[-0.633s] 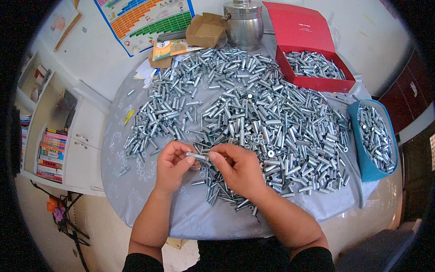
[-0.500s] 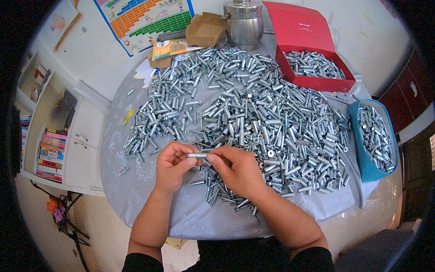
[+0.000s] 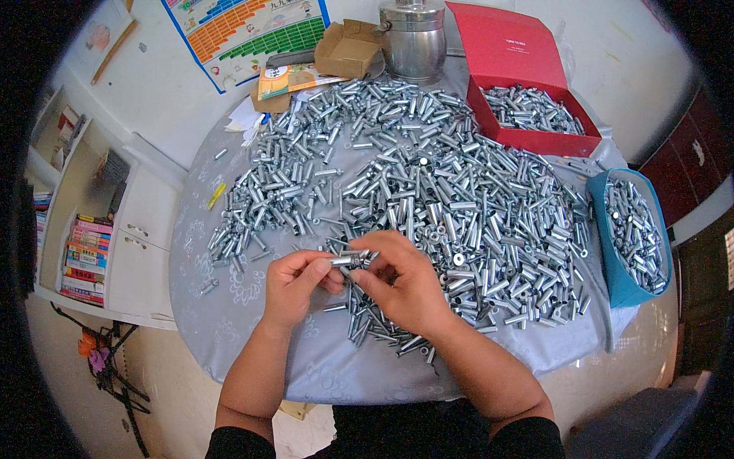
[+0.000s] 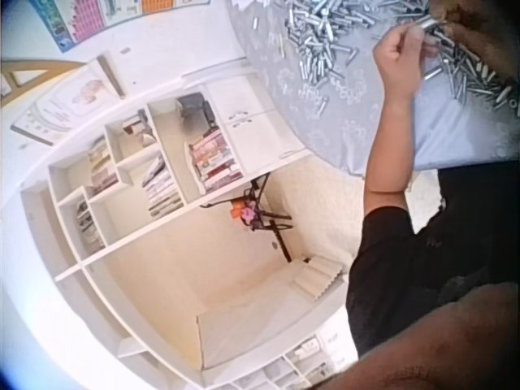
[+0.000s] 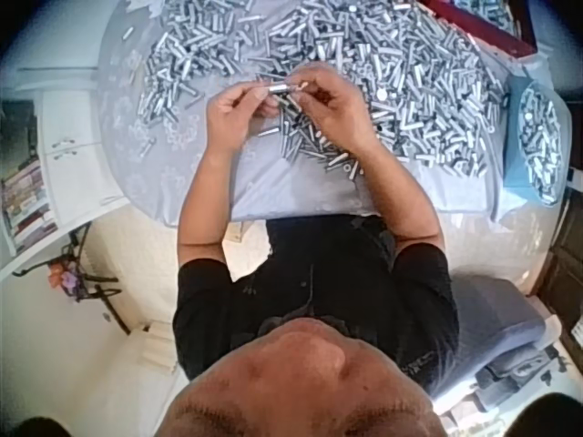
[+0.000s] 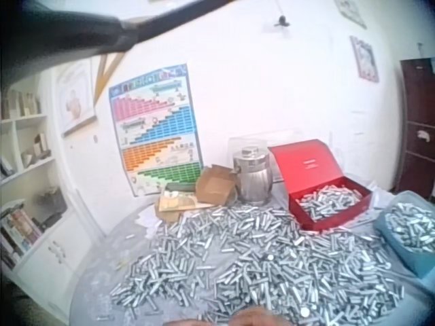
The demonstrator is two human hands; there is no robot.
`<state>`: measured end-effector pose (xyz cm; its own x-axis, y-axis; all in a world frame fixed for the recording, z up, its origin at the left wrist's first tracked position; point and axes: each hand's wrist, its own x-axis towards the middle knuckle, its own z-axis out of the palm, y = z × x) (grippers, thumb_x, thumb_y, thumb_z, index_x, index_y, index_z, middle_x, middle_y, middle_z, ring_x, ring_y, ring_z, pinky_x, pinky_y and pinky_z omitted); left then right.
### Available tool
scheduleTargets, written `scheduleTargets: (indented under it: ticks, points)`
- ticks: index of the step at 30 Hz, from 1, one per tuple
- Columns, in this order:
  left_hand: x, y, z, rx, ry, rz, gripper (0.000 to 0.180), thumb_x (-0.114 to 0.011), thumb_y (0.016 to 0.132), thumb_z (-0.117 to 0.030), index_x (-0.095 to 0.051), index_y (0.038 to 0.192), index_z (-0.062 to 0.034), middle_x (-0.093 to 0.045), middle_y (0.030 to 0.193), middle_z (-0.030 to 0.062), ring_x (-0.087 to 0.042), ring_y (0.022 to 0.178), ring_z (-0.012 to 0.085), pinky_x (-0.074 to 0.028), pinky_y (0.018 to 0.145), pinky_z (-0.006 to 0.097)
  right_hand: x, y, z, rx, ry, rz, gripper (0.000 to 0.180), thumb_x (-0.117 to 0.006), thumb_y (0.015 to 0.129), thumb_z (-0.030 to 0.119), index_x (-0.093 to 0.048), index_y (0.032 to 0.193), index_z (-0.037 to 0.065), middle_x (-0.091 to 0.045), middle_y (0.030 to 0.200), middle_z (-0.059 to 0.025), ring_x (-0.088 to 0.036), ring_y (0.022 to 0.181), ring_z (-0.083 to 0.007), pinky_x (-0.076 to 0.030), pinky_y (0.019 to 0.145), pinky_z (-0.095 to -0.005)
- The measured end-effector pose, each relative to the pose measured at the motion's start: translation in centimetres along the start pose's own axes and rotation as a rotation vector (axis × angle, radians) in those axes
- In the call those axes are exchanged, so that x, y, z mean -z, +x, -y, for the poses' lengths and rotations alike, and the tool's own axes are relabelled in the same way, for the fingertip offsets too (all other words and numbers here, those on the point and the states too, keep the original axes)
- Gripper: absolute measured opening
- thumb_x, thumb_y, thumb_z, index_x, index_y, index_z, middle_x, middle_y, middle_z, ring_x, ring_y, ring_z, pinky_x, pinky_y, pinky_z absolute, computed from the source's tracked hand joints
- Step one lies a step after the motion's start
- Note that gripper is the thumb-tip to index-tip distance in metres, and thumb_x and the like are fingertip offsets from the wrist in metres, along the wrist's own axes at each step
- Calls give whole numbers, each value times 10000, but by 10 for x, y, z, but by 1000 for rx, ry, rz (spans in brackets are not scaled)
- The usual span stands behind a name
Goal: The person sits at a table covered with a large pile of small, silver cylindrical metal parts. They repeatedly pick up two separate pieces, align them, and press them together to form a single unit. The person handles the parts one at a time, performing the same assembly action continuously throughout the clip.
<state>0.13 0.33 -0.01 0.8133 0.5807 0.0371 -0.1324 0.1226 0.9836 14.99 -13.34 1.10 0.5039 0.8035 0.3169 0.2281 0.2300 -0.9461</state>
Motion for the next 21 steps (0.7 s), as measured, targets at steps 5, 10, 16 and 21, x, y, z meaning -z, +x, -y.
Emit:
scheduleTargets:
  ticks: [5,10,16,21]
  points:
    - [-3,-1,0,-12,34,8,228,-604,955,-153,-662,1046,48,-698,822,121,-672,686,168,-564,642,285,5,-4,-5,-249,-65,99,218,-684,886,62,-645,1094,12,-640,920,-64,-563,659,-84,-459,597,-221]
    - [-1,0,2,-3,-5,-10,224,-603,960,-147,-657,1044,53,-696,837,119,-667,698,159,-561,646,275,0,-2,0,-96,1,-25,206,-698,882,103,-663,1068,20,-638,863,-57,-542,615,-86,-446,575,-219]
    - [0,0,3,-13,-2,-7,227,-601,959,-156,-657,1034,51,-694,823,123,-665,682,164,-562,636,280,1,-1,6,-122,-57,1,223,-705,871,93,-661,1079,25,-632,868,-47,-533,601,-85,-436,548,-230]
    - [0,-1,2,0,-10,27,231,-601,964,-156,-651,1044,55,-696,836,117,-664,706,151,-554,650,262,4,-3,-5,-181,-59,65,235,-712,858,63,-653,1079,9,-629,937,-62,-523,603,-75,-434,548,-236]
